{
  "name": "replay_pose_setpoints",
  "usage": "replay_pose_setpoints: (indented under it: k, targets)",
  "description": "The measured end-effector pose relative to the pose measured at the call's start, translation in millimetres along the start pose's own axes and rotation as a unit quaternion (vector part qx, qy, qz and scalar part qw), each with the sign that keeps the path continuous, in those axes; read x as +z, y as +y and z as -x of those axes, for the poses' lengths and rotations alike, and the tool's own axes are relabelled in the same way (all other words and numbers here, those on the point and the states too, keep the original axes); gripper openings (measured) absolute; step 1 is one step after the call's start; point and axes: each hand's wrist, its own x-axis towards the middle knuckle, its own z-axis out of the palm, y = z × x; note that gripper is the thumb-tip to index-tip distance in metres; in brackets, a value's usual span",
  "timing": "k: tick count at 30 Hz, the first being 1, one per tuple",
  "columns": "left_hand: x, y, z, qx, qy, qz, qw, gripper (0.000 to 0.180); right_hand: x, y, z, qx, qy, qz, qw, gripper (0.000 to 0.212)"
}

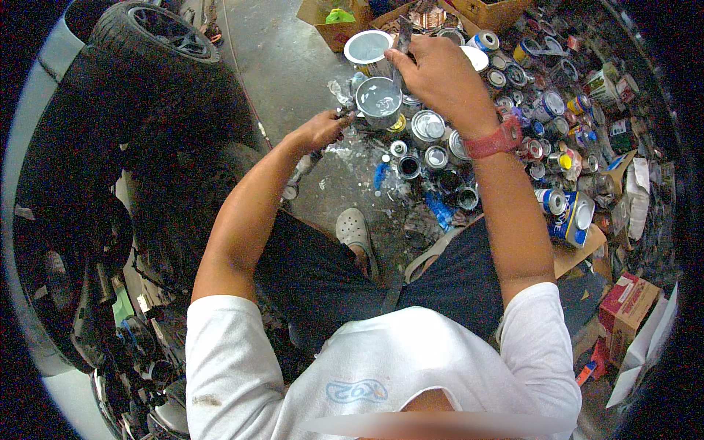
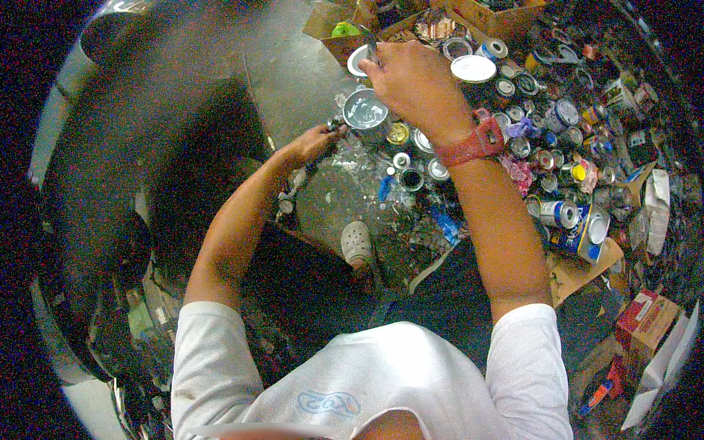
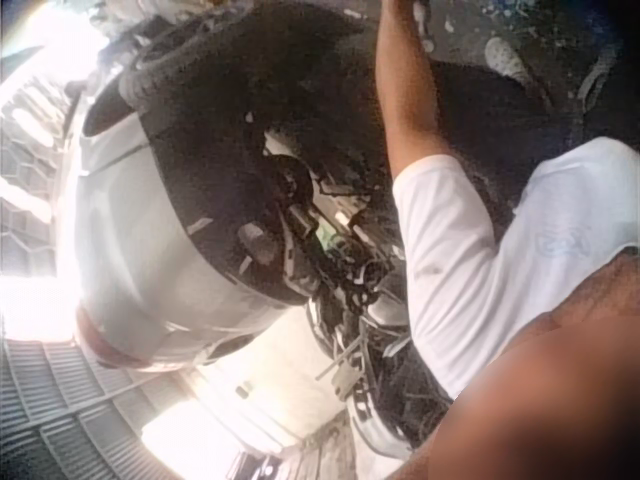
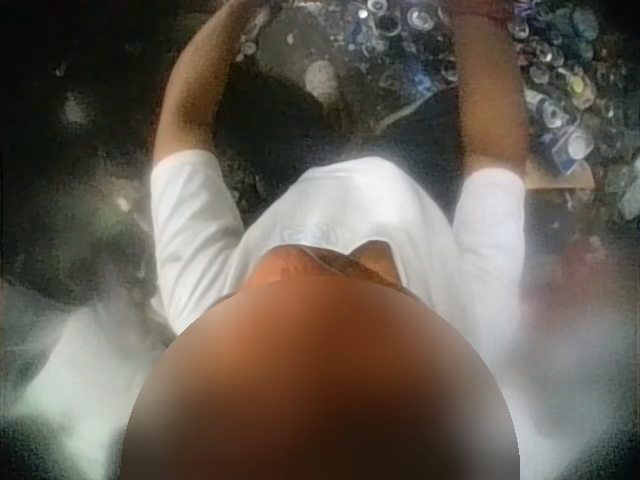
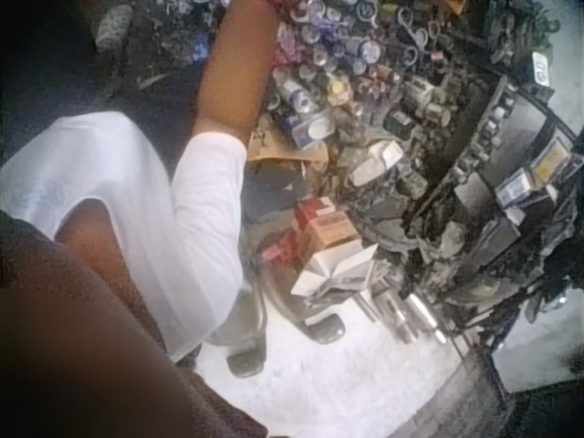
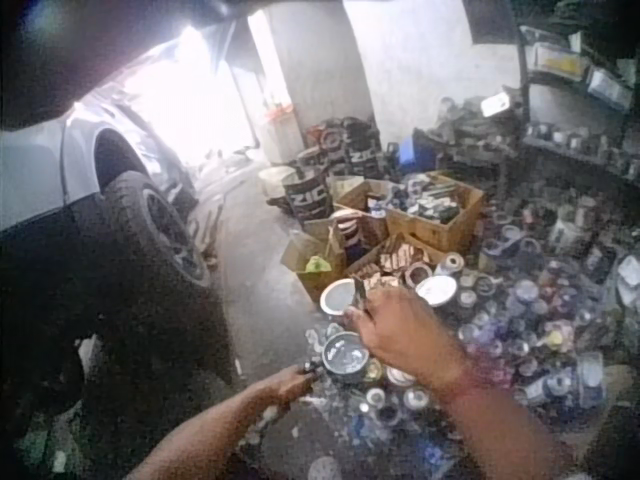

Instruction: The person sits on the floor and pours paint from several cans into a small metal container. They then use a putty knife to stir the mixture thoroughly.

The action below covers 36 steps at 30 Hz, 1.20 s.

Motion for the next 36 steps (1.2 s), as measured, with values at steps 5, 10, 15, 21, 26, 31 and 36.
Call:
replay_pose_setpoints:
  k: [5,10,15,21,26,31,36]
  targets:
    - [-0.7,-3.9,-3.6,0.002,0.011,-0.013,1.000,0.056,12.4,-2.6,1.9,-0.020,-0.029,-0.051,0.998,0.048]
    - [0.6,-8.0,-5.7,0.010,0.030,-0.006,0.999,0.052,8.2,-8.6,4.2,-0.022,-0.052,-0.071,0.996,0.048]
    - [-1.1,-10.0,-9.7,-0.003,0.011,-0.010,1.000,0.059,8.0,-7.2,3.2,-0.051,-0.050,0.020,0.997,0.039]
    - [-0.6,-3.0,-3.7,-0.004,0.011,-0.034,0.999,0.061,12.1,-1.6,1.9,-0.037,-0.120,-0.026,0.992,0.035]
    - [1.8,6.2,2.1,-0.007,0.000,-0.023,1.000,0.059,13.6,-0.7,3.4,-0.051,-0.080,-0.025,0.995,0.037]
    - [2.6,6.9,1.2,-0.015,0.005,-0.045,0.999,0.059,13.9,1.1,2.5,-0.060,-0.090,-0.024,0.994,0.036]
    - [3.4,6.7,2.1,-0.004,0.002,-0.036,0.999,0.059,12.9,0.3,3.4,-0.046,-0.095,-0.046,0.993,0.039]
